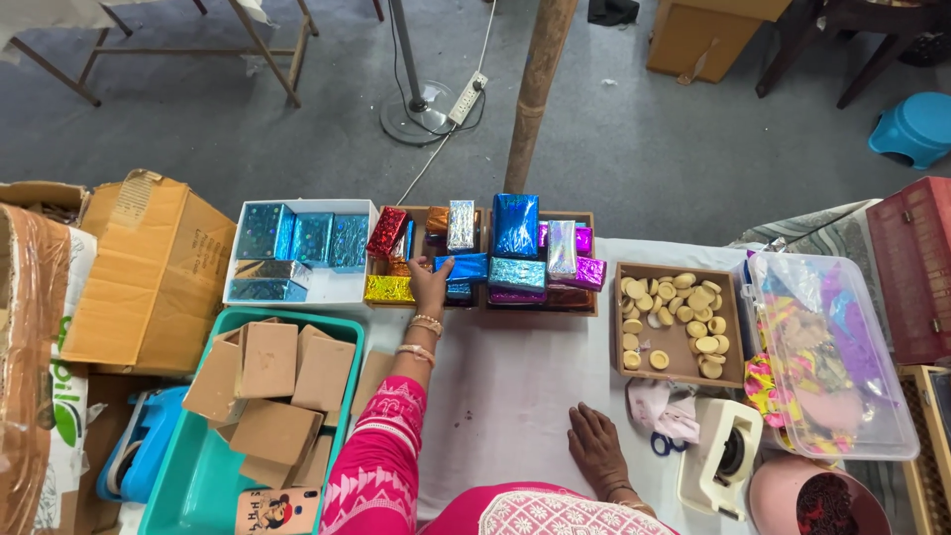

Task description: The person wraps a small rectangular object in blue metallic paper, folds the edges, and secures it with tape. They then place the wrapped item into a box and proceed to wrap a wooden mold in the same blue paper.

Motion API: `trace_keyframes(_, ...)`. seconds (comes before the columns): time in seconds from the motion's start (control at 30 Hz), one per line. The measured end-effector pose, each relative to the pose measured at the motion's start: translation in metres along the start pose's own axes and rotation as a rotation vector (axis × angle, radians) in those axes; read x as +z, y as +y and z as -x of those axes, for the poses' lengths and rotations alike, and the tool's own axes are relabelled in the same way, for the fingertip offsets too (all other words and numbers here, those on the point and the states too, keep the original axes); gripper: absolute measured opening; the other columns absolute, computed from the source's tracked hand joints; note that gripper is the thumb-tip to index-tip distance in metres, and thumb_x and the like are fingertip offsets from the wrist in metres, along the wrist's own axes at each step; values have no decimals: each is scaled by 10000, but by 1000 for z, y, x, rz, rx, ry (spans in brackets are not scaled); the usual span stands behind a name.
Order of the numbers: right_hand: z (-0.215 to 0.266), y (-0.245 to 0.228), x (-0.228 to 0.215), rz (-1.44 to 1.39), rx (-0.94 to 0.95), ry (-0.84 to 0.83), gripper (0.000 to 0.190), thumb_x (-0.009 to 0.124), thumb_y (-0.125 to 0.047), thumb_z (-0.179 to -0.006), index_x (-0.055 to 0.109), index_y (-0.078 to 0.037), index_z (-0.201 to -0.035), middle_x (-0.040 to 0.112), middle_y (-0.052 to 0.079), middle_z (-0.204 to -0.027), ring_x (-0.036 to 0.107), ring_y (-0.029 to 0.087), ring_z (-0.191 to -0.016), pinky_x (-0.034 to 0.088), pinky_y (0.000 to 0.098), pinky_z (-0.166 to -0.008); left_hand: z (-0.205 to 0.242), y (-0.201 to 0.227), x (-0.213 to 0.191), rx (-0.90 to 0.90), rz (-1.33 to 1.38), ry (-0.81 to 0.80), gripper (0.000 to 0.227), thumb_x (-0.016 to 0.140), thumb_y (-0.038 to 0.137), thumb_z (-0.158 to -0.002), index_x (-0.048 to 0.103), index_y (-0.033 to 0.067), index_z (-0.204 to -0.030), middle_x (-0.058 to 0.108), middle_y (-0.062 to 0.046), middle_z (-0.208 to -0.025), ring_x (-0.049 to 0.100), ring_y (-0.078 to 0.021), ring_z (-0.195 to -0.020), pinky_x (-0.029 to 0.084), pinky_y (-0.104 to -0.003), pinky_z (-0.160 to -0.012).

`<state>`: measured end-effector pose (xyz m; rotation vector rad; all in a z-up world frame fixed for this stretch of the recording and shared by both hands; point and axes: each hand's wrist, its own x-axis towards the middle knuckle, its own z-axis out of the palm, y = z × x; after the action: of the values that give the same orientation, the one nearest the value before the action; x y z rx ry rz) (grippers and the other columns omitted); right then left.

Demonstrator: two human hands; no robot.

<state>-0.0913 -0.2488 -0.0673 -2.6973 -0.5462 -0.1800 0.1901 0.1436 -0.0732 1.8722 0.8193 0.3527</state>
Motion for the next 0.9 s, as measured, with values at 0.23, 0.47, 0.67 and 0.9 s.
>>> trace_keyframes(0.23, -1, 0, -1, 8, 10, -13, 438, 601, -231, -909, 602, -71, -1318, 568, 117, -1404, 493, 318, -1273, 404, 424, -1087, 2, -7, -23, 228, 103, -208, 986, 873, 514, -776, 389, 16, -1476, 630, -252, -1282, 613, -366, -1195, 470, -446, -1008)
trace_keyframes(0.47, -3, 5, -1, 98, -164, 50, 369, 627, -155, -891, 608, -50, -1244, 610, 148, -1347, 544, 355, -1251, 419, 468, -1052, 120, 8, -93, 120, 605, -577, 490, 667, 328, -988, 565, 16, -1351, 707, -74, -1048, 662, -174, -1008, 522, -348, -922)
trace_keyframes(0.67, 2, 21, 15, -8, -159, 21, 369, 674, -131, -813, 643, -34, -1167, 640, 148, -1280, 566, 358, -1244, 446, 519, -1021, 273, 192, -205, 344, 1004, -1440, 580, 625, 481, -1038, 614, -22, -1326, 677, -89, -1189, 643, -154, -967, 529, -328, -886)
trace_keyframes(0.9, 3, 4, 2, 148, -338, 64, 306, 667, -106, -915, 641, -29, -1210, 648, 143, -1313, 577, 355, -1284, 424, 515, -1072, 319, 285, -238, 1008, 1361, -1942, 613, 518, 581, -1015, 595, -6, -1176, 582, -227, -1205, 496, -468, -1229, 363, -559, -1085)
